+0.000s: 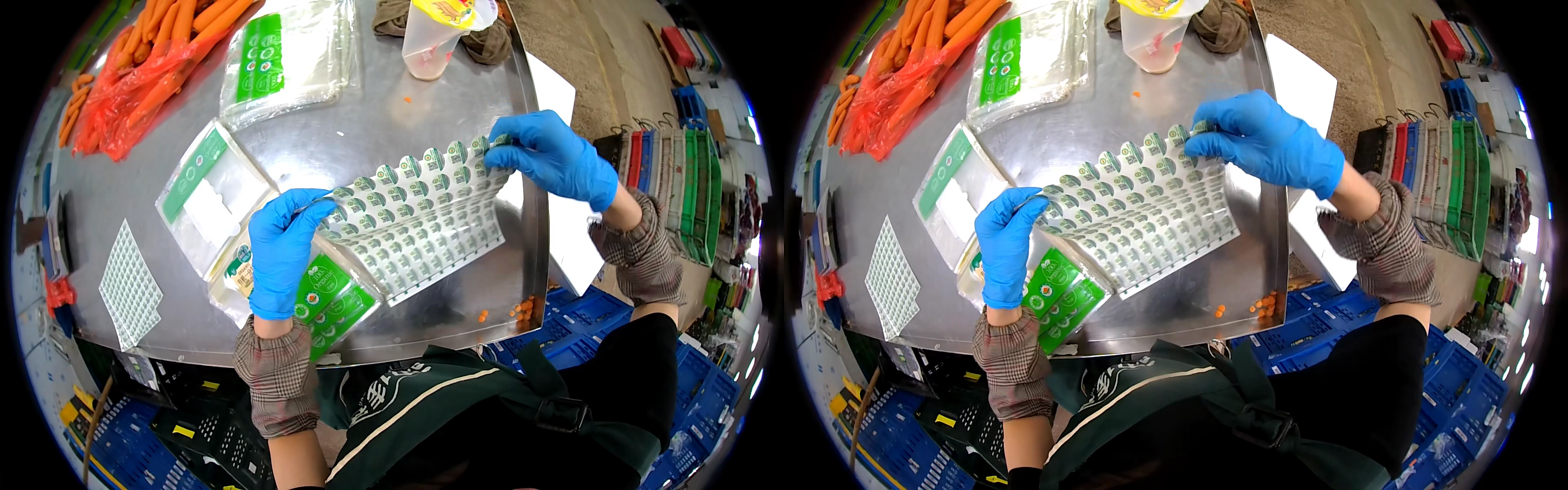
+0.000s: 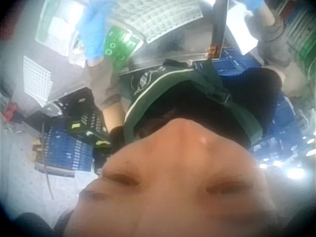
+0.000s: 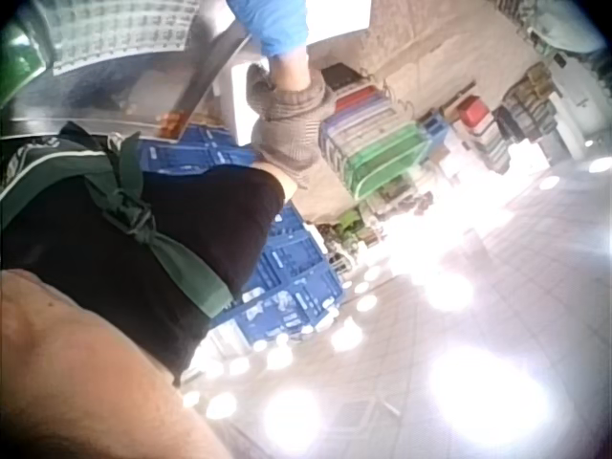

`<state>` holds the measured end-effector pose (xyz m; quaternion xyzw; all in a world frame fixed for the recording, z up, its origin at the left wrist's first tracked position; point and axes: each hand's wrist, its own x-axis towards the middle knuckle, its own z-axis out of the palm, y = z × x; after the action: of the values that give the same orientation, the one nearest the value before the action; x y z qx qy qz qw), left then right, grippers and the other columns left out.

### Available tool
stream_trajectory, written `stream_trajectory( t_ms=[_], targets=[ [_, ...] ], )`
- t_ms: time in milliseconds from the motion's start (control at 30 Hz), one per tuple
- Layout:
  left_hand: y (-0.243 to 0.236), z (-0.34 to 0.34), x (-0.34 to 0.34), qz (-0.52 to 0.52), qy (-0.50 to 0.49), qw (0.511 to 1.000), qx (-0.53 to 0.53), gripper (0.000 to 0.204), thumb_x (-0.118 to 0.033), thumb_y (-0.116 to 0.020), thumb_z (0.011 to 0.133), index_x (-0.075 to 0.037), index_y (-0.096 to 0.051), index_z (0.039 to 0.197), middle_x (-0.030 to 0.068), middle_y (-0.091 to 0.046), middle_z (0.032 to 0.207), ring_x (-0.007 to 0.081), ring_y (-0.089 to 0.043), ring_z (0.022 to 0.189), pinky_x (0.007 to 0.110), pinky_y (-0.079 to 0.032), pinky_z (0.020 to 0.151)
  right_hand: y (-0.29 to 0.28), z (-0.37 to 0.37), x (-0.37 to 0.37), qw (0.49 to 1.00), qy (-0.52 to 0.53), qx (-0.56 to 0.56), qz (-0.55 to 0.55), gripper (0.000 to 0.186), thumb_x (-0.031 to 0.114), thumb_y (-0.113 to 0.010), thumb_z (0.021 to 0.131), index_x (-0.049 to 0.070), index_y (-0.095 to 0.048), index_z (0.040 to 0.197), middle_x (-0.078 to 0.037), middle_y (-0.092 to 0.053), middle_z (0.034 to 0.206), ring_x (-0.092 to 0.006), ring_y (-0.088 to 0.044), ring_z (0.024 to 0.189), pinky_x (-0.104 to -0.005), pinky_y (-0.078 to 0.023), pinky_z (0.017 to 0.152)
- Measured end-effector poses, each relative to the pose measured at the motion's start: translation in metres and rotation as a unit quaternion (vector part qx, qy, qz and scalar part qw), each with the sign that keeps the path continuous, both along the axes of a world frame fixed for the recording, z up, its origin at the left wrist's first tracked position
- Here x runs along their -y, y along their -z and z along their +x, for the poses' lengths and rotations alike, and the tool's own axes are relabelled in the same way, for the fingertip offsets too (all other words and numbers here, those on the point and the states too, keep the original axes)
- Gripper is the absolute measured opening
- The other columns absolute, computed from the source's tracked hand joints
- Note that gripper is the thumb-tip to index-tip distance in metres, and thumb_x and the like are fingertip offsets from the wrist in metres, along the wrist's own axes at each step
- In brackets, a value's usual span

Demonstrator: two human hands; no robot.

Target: The person stands at a stainless steel counter and repeatedly applies small green labels to clear plastic bags containing food items. They peel each label from a sheet and press it onto the packaging, then place the labeled bag into a stack.

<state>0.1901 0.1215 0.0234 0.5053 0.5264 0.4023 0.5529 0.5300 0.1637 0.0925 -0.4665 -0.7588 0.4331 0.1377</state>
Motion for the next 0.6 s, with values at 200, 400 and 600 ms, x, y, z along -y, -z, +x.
stream_trajectory(
  t_ms=[200, 400, 600],
  targets=[
    [-0.004, 0.006, -0.008, 0.003, 0.038, 0.999, -0.016, 0.015, -0.002, -0.067, 0.085, 0.002, -0.07, 0.099, 0.0041, -0.07, 0.086, 0.0077, -0.06, 0.076, 0.022, -0.047, 0.069, -0.021, -0.007, -0.024, 0.89, -0.23, 0.235, 0.316, 0.008, 0.016, -0.068, 0.079, 0.009, -0.064, 0.081, -0.009, -0.056, 0.081, -0.0275, -0.058, 0.081, -0.0381, -0.048, 0.075],
    [-0.014, 0.016, -0.02, -0.082, 0.057, 0.995, -0.013, 0.013, -0.005, -0.067, 0.085, 0.001, -0.07, 0.096, 0.0015, -0.069, 0.083, 0.0067, -0.059, 0.074, 0.021, -0.046, 0.069, -0.012, -0.013, -0.027, 0.729, -0.328, 0.344, 0.492, 0.008, 0.012, -0.063, 0.076, 0.012, -0.059, 0.069, -0.007, -0.054, 0.077, -0.0247, -0.057, 0.079, -0.0364, -0.047, 0.073],
    [0.002, 0.003, -0.028, -0.14, 0.019, 0.99, -0.012, 0.01, -0.008, -0.069, 0.085, -0.002, -0.07, 0.092, 0.0006, -0.068, 0.082, 0.0061, -0.058, 0.072, 0.021, -0.045, 0.068, -0.028, -0.008, -0.04, 0.801, -0.31, 0.276, 0.432, 0.004, 0.011, -0.064, 0.081, 0.008, -0.064, 0.079, -0.005, -0.059, 0.084, -0.021, -0.059, 0.086, -0.0346, -0.049, 0.075]
  ],
)
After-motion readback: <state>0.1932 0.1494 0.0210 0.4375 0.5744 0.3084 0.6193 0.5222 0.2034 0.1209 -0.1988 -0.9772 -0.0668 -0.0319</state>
